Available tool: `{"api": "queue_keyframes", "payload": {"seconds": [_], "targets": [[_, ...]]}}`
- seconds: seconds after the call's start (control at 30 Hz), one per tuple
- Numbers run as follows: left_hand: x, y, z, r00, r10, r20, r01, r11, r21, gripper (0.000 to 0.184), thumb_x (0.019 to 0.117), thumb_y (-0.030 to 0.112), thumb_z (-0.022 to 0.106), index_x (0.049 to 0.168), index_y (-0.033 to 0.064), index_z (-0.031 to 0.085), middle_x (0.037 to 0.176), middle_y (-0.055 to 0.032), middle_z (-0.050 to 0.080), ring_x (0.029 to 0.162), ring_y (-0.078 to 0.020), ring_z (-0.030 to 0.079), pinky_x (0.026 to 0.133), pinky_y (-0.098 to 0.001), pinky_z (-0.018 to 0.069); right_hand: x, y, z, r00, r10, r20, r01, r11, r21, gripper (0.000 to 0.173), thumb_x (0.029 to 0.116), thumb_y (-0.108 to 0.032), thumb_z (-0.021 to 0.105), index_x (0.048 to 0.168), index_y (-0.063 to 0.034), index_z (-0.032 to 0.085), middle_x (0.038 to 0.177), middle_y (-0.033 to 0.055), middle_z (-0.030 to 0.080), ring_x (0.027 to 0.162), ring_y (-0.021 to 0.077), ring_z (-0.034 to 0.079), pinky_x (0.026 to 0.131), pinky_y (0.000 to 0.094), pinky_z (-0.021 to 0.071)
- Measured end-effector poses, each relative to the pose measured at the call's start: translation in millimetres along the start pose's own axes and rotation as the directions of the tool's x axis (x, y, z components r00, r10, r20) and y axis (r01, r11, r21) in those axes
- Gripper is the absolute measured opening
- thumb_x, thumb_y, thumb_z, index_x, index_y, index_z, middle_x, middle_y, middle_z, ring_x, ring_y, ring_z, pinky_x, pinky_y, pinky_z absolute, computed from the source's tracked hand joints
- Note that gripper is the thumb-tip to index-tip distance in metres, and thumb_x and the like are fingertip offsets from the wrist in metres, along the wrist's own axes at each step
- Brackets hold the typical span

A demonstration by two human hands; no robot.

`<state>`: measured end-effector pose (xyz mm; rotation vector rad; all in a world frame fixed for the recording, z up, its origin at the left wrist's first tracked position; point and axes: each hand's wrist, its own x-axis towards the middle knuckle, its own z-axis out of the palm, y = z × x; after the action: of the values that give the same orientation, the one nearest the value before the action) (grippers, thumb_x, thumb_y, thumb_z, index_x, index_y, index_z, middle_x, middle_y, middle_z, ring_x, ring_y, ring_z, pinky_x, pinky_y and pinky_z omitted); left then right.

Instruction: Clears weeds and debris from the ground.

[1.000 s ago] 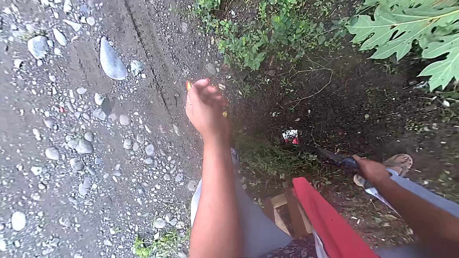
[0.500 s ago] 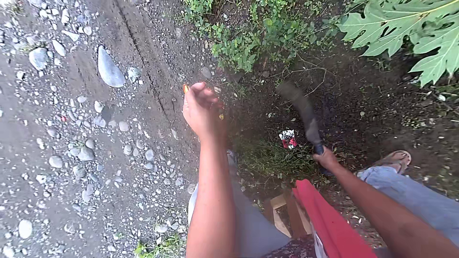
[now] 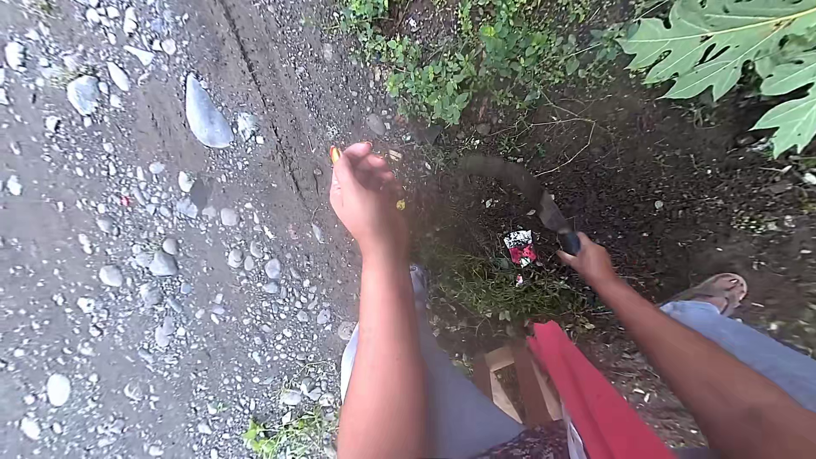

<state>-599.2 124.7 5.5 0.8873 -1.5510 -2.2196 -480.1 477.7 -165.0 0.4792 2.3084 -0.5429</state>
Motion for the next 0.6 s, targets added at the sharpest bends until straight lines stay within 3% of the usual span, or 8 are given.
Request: {"api": "queue_keyframes", "payload": {"seconds": [0.1, 0.17, 0.2, 0.27, 0.33, 0.37, 0.6], "targets": [[0.3, 0.7, 1.0, 1.000, -0.004, 0.001, 0.004, 1.000, 0.000, 0.051, 0.1156, 0.030, 0.022, 0.090, 0.0164, 0.063, 0.069, 0.0086, 0.064, 0.058, -0.0019, 0.061, 0.051, -0.0179, 0.0505, 17.0, -69.6, 38.6, 0.998, 0.008, 0.070, -0.031, 0.942, 0.333, 0.061, 0.0944, -0.015, 0.075, 0.142, 0.0071, 0.045, 0.103, 0.0273, 0.069, 0.086, 0.0370, 0.072, 0.083, 0.0551, 0.0587], [1.2, -0.1, 1.7, 1.000, -0.007, 0.001, 0.007, 1.000, 0.000, 0.050, 0.1157, 0.030, 0.021, 0.090, 0.0159, 0.062, 0.069, 0.0082, 0.064, 0.058, -0.0021, 0.060, 0.051, -0.0178, 0.0500, 24.2, -93.8, 66.0, 0.987, 0.015, 0.162, -0.077, 0.922, 0.379, 0.060, 0.0950, -0.013, 0.074, 0.144, 0.0045, 0.043, 0.098, 0.0238, 0.069, 0.076, 0.0318, 0.071, 0.076, 0.0500, 0.0600], [1.9, -0.6, 2.1, 1.000, -0.008, -0.006, 0.008, 1.000, -0.004, 0.050, 0.1157, 0.030, 0.022, 0.090, 0.0153, 0.062, 0.069, 0.0077, 0.064, 0.057, -0.0027, 0.060, 0.051, -0.0181, 0.0496, 26.9, -95.3, 76.6, 0.977, 0.020, 0.212, -0.084, 0.952, 0.296, 0.060, 0.0941, -0.013, 0.073, 0.144, 0.0039, 0.044, 0.102, 0.0248, 0.068, 0.079, 0.0337, 0.071, 0.078, 0.0514, 0.0596], [4.1, -0.3, 2.4, 1.000, -0.010, -0.021, 0.010, 1.000, -0.013, 0.049, 0.1156, 0.029, 0.023, 0.090, 0.0151, 0.063, 0.068, 0.0071, 0.064, 0.057, -0.0036, 0.060, 0.051, -0.0184, 0.0497, 28.0, -79.1, 86.8, 0.952, 0.045, 0.303, -0.050, 0.999, 0.009, 0.061, 0.0929, -0.013, 0.072, 0.145, 0.0035, 0.046, 0.117, 0.0289, 0.067, 0.099, 0.0415, 0.071, 0.089, 0.0589, 0.0566], [5.6, 1.3, 1.6, 1.000, -0.015, -0.024, 0.015, 1.000, -0.007, 0.049, 0.1155, 0.030, 0.023, 0.090, 0.0157, 0.063, 0.068, 0.0072, 0.064, 0.057, -0.0036, 0.060, 0.051, -0.0186, 0.0498, 24.5, -47.1, 77.0, 0.939, 0.070, 0.338, 0.003, 0.978, -0.210, 0.064, 0.0933, -0.013, 0.070, 0.150, 0.0008, 0.043, 0.130, 0.0309, 0.063, 0.118, 0.0473, 0.065, 0.098, 0.0656, 0.0510], [7.1, 1.4, 0.3, 1.000, -0.014, -0.019, 0.014, 1.000, -0.005, 0.049, 0.1155, 0.030, 0.023, 0.090, 0.0157, 0.063, 0.068, 0.0075, 0.064, 0.057, -0.0033, 0.060, 0.051, -0.0184, 0.0498, 22.9, -30.7, 63.3, 0.938, 0.061, 0.341, 0.044, 0.955, -0.294, 0.066, 0.0937, -0.012, 0.070, 0.152, -0.0002, 0.042, 0.132, 0.0317, 0.062, 0.121, 0.0500, 0.062, 0.099, 0.0680, 0.0493], [6.8, -2.8, -15.1, 0.999, -0.038, -0.022, 0.039, 0.998, 0.042, 0.048, 0.1155, 0.033, 0.024, 0.095, 0.0151, 0.063, 0.071, 0.0070, 0.065, 0.058, -0.0040, 0.061, 0.052, -0.0198, 0.0504, -36.6, 76.7, -49.8, 0.951, 0.056, 0.303, 0.146, 0.785, -0.602, 0.051, 0.0981, -0.006, 0.062, 0.148, -0.0079, 0.049, 0.123, 0.0306, 0.067, 0.113, 0.0534, 0.065, 0.089, 0.0705, 0.0509]]}}
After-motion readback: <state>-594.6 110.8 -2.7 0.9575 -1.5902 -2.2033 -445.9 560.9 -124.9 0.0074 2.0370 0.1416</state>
